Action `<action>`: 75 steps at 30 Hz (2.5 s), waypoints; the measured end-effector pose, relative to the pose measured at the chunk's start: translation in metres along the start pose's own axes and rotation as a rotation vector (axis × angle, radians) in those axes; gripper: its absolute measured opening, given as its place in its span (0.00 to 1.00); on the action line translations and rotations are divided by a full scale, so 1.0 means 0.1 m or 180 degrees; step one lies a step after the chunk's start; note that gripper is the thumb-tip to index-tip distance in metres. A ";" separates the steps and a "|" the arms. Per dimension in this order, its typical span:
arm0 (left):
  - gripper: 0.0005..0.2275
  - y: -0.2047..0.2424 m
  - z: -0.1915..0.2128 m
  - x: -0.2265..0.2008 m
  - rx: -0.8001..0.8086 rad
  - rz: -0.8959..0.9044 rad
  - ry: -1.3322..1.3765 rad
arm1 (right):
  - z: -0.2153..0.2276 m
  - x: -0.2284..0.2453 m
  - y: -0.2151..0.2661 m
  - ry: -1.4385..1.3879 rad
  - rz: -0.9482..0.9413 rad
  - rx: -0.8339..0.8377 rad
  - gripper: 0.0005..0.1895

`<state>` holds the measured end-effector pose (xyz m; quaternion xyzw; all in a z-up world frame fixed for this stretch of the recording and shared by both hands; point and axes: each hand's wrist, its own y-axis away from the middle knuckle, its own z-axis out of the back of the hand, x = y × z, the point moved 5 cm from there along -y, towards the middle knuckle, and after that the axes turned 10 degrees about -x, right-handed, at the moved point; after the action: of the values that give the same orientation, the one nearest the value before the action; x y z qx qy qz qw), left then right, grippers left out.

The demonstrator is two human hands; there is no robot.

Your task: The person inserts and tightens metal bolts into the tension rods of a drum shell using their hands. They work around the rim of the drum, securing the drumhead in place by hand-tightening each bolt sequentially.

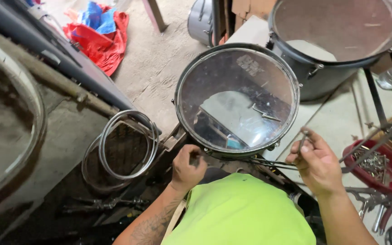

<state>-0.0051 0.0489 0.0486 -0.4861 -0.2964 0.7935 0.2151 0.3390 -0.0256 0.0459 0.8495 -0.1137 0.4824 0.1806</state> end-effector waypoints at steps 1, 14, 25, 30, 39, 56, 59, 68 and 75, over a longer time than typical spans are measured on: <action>0.09 -0.09 0.03 -0.02 0.0050 -0.0026 0.0049 | 0.03 -0.05 0.04 -0.0017 0.0034 -0.0065 0.24; 0.15 -0.73 0.03 0.22 0.1117 -0.1867 0.1032 | -0.82 -1.40 0.55 -0.0668 0.0339 -0.0665 0.12; 0.11 -0.96 -0.02 0.39 0.1619 -0.2143 0.1486 | -1.45 -1.85 0.67 0.2682 0.1615 -0.2349 0.14; 0.08 -0.97 -0.06 0.53 0.1627 -0.1818 0.1697 | -1.65 -1.63 0.59 0.2761 0.2576 -0.2086 0.11; 0.10 -1.05 -0.01 0.48 0.1844 -0.1855 0.1665 | -1.59 -1.86 0.51 0.2522 0.2560 -0.2255 0.05; 0.13 -1.08 -0.17 0.56 0.2589 -0.2325 0.1501 | -2.17 -1.76 0.64 0.2768 0.2914 -0.3224 0.05; 0.13 -1.11 -0.33 0.50 0.3130 -0.2255 0.1490 | -2.07 -1.90 0.61 0.2596 0.2854 -0.3329 0.05; 0.15 -1.25 -0.31 0.47 0.3672 -0.1634 0.1746 | -2.12 -1.92 0.62 0.2399 0.2950 -0.3538 0.06; 0.16 -1.31 -0.24 0.43 0.3692 -0.1578 0.1737 | -2.07 -1.98 0.58 0.2457 0.2735 -0.3581 0.07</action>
<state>0.0050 0.1780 0.1015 -0.3926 0.1386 0.6004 0.6827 0.0558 0.0113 -0.0163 0.2868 -0.5859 0.6397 0.4065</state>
